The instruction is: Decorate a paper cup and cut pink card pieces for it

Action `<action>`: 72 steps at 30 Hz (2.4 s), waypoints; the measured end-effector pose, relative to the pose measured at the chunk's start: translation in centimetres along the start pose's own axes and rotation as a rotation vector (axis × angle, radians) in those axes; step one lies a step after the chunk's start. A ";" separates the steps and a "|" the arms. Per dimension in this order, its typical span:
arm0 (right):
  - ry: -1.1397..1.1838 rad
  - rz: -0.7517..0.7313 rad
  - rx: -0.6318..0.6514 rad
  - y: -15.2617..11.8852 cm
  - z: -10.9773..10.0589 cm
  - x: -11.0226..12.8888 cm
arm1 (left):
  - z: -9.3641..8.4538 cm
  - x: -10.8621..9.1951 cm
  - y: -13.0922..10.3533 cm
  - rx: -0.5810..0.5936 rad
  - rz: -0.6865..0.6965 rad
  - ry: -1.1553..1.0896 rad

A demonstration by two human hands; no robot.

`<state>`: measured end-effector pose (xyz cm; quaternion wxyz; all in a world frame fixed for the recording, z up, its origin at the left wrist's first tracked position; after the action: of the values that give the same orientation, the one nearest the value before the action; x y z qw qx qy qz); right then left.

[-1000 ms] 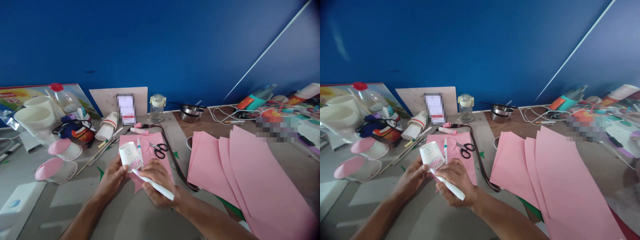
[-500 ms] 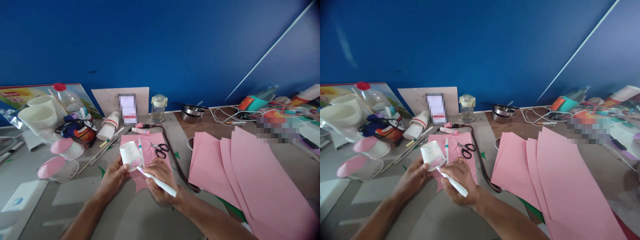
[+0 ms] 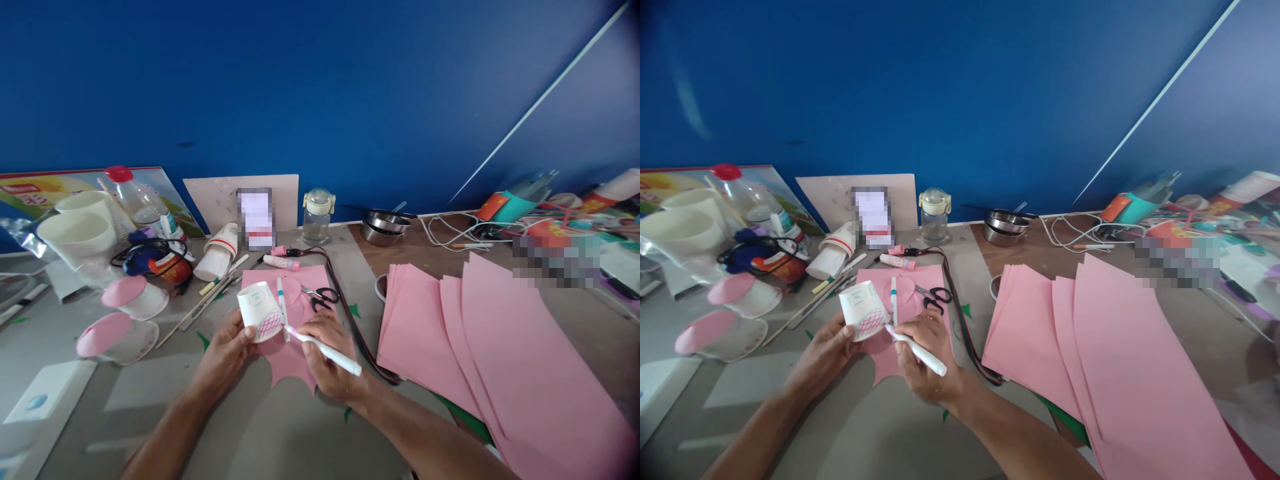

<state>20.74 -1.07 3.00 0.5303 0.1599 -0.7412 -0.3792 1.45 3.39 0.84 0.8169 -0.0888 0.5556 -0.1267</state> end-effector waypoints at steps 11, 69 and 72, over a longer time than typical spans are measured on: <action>0.207 0.378 -0.103 -1.0 0.0 -1.1 | 0.0 -0.2 0.0 -0.020 -0.035 -0.009; 0.282 0.254 0.012 0.1 -0.7 -0.4 | -1.1 0.2 0.0 0.023 -0.088 -0.026; 0.300 0.354 -0.047 -0.5 -0.2 -1.0 | -0.9 0.0 0.0 0.008 -0.080 -0.038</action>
<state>21.24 -0.91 1.99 0.6962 0.0698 -0.6617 -0.2694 0.59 3.35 0.48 0.8220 -0.1101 0.5354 -0.1600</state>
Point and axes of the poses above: each hand's wrist, its own y-axis towards the middle knuckle, its own z-axis out of the palm, x = y × z, the point moved 1 cm from there along y, towards the middle knuckle, and after that the axes turned 14 degrees about -x, right-handed, at the moved point
